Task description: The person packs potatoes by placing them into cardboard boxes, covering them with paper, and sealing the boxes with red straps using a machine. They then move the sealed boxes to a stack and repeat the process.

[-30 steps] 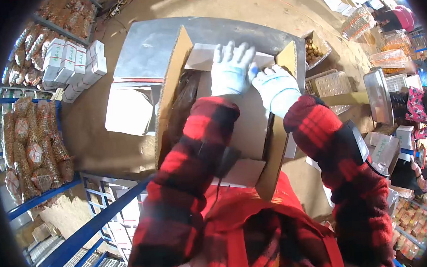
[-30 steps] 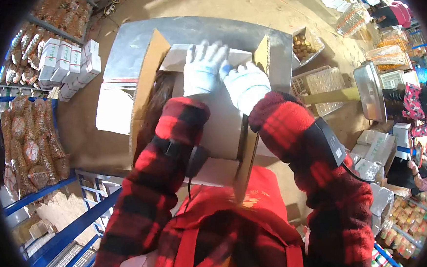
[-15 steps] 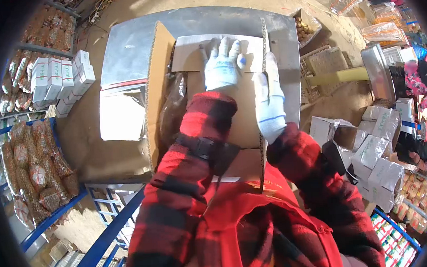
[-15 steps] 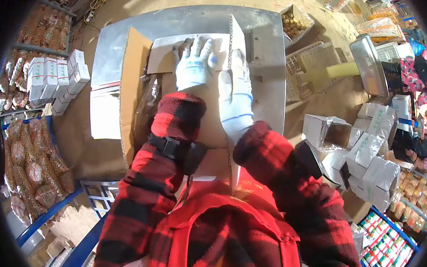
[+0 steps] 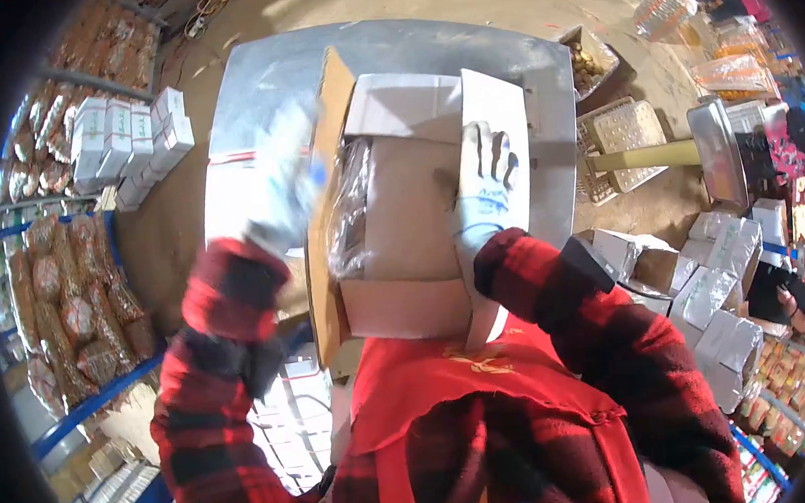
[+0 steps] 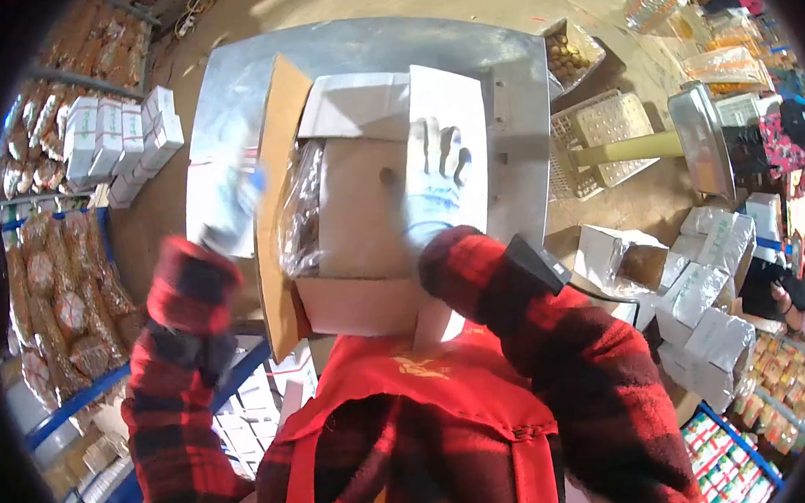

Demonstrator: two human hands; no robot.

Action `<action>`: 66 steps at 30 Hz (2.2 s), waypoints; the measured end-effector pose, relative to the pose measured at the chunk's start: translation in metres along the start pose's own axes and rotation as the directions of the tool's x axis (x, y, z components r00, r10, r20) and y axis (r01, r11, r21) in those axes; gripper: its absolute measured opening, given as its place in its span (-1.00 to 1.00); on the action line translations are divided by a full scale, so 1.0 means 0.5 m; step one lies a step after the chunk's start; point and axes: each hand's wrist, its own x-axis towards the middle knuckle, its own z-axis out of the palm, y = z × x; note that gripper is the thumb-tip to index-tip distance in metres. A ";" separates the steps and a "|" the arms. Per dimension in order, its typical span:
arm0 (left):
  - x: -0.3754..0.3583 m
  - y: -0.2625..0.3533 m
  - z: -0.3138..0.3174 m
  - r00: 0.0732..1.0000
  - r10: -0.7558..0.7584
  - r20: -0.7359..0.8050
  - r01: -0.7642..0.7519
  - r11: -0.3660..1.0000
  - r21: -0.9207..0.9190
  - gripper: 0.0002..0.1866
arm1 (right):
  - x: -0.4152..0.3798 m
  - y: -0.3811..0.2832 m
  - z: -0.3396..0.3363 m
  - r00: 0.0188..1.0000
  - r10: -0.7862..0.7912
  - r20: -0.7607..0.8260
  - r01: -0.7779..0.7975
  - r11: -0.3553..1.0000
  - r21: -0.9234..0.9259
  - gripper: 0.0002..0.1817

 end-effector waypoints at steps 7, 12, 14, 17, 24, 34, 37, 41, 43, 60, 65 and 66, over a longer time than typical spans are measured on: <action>0.028 0.071 0.241 0.949 -0.137 0.283 0.015 0.919 0.395 -0.48 | 0.011 -0.005 0.002 0.992 0.034 0.121 -0.026 0.997 -0.066 -0.18; 0.027 0.069 0.239 0.954 -0.103 0.282 0.032 0.969 0.246 -0.47 | -0.002 -0.002 -0.020 0.994 -0.016 0.112 0.022 0.999 -0.050 -0.22; 0.030 0.078 0.165 0.947 -0.043 0.317 0.053 0.998 -0.024 -0.52 | -0.048 0.006 -0.046 0.992 -0.084 0.094 0.073 0.991 0.113 -0.27; -0.096 0.043 0.139 0.978 0.081 0.192 -0.035 0.972 -0.231 -0.53 | -0.126 0.014 -0.080 0.983 -0.035 0.182 0.006 0.987 0.160 -0.29; -0.110 0.110 0.218 0.932 -0.180 0.313 0.118 0.971 0.207 -0.38 | -0.161 -0.032 -0.002 0.999 -0.020 0.037 0.020 1.000 0.004 -0.29; 0.078 -0.007 0.246 0.999 -0.003 0.034 0.001 0.997 0.072 -0.29 | -0.016 0.013 -0.039 0.979 -0.201 -0.014 0.202 0.979 0.039 -0.39; 0.067 -0.029 0.311 0.952 -0.085 0.293 -0.059 0.891 0.450 -0.26 | 0.078 0.013 0.024 0.973 -0.216 -0.088 0.211 0.976 -0.061 -0.40; 0.084 -0.024 0.261 0.983 0.025 0.179 -0.081 0.947 0.311 -0.33 | 0.072 0.023 0.024 0.965 -0.243 -0.100 0.241 0.970 -0.026 -0.37; 0.091 -0.037 0.236 0.996 0.029 0.088 -0.044 0.985 0.167 -0.39 | 0.070 0.023 0.010 0.962 -0.268 -0.058 0.265 0.962 -0.066 -0.34; -0.142 -0.458 0.145 0.671 -0.548 -0.499 0.686 0.714 0.140 -0.31 | 0.056 -0.084 0.070 0.995 -0.027 -0.101 -0.001 0.964 -0.267 -0.05; -0.235 -0.778 -0.035 0.073 -0.929 -0.363 0.942 -0.056 0.332 -0.08 | 0.063 -0.089 0.077 0.987 -0.094 -0.130 0.055 0.961 -0.273 -0.03; -0.257 -0.875 -0.030 0.007 -0.968 -0.253 0.953 -0.070 0.295 -0.07 | 0.065 -0.090 0.078 0.987 -0.087 -0.132 0.049 0.962 -0.270 -0.03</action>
